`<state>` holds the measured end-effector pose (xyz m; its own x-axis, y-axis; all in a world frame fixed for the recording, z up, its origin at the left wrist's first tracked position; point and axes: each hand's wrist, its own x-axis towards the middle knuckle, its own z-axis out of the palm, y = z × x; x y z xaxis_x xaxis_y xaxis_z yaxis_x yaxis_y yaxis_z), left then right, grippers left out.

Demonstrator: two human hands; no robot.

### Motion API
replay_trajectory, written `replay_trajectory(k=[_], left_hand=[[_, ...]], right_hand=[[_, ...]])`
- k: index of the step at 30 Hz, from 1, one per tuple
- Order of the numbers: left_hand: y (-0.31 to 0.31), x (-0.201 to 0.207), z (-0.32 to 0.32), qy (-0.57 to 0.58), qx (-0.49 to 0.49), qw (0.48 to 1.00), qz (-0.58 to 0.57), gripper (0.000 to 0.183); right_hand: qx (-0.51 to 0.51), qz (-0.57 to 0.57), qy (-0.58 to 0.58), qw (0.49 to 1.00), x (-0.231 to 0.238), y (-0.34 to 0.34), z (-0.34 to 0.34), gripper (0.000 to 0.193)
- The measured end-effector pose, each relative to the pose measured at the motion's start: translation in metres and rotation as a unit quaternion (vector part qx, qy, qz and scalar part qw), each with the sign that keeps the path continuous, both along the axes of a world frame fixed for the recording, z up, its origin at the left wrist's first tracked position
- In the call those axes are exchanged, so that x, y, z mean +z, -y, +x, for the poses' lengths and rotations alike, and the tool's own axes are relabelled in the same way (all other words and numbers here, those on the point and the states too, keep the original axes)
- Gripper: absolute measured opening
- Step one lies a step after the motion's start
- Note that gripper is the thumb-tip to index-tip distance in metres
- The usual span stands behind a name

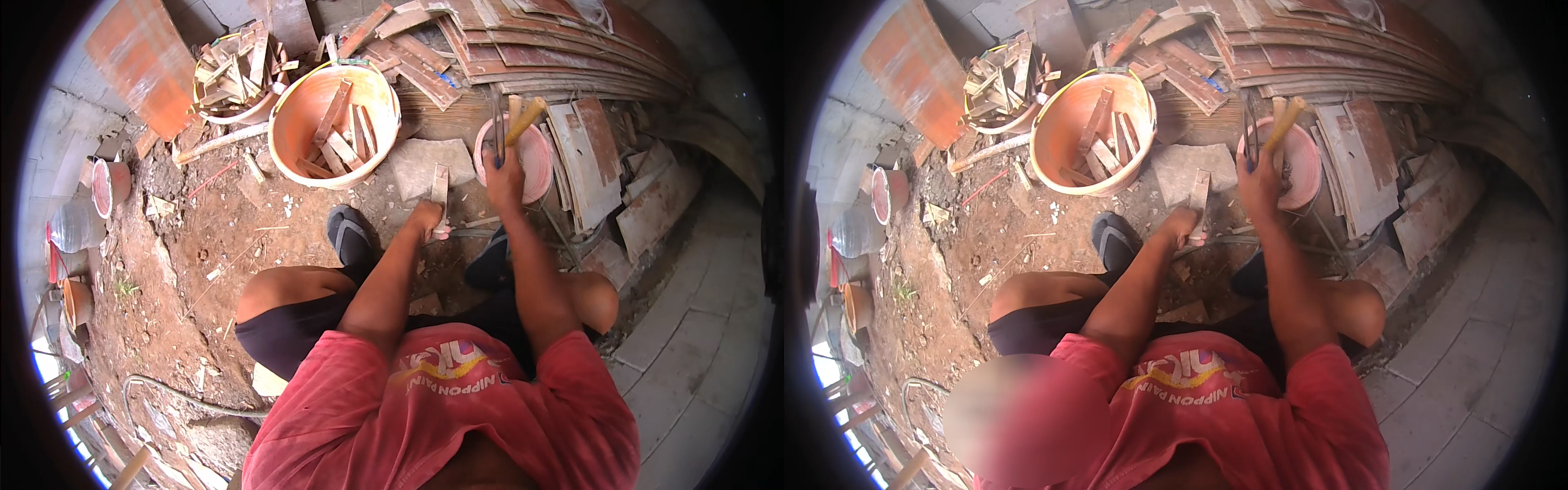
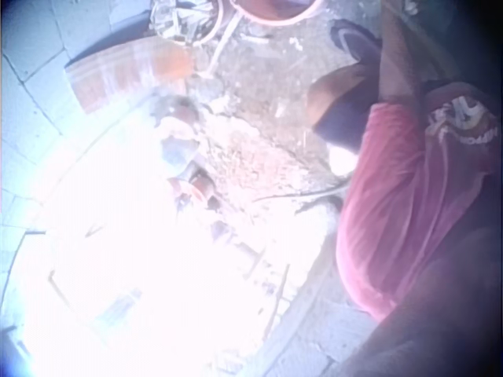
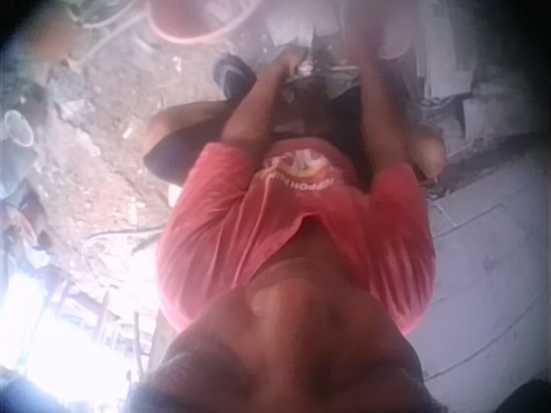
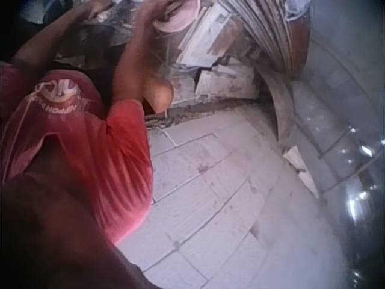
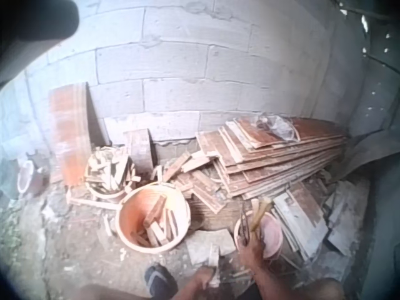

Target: The person is shaping small pieces of wood using a chisel and hammer. They repeatedly pick up a piece of wood, position it on a stone block, and strike it with the chisel to carve or shape it. The finished pieces are placed into a bucket.

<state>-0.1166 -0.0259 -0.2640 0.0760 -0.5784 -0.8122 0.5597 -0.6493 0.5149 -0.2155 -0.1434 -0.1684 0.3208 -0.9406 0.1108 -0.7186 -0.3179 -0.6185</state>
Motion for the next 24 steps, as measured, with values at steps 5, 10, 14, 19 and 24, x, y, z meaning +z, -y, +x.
replay_trajectory(k=[5, 10, 14, 19, 24], left_hand=[[0.005, 0.006, -0.009, -0.004, -0.019, 1.0, -0.003, 0.024], [0.003, 0.0, 0.003, -0.001, -0.002, 1.0, 0.008, 0.022], [0.009, 0.008, -0.004, -0.013, -0.015, 1.0, -0.001, 0.021], [0.013, -0.001, 0.002, -0.017, -0.015, 0.999, -0.032, 0.022], [0.008, 0.014, -0.003, 0.0, 0.015, 1.0, 0.008, 0.021]], right_hand=[[0.184, 0.026, -0.279, 0.942, -0.067, -0.003, -0.043, 0.026], [0.082, 0.007, -0.056, 0.995, 0.008, 0.005, 0.009, 0.026], [-0.008, 0.007, -0.037, 0.999, -0.037, -0.002, -0.013, 0.026], [0.138, 0.03, -0.235, 0.962, -0.085, -0.014, -0.038, 0.026], [0.024, 0.057, -0.035, 0.997, 0.002, 0.002, 0.005, 0.027]])
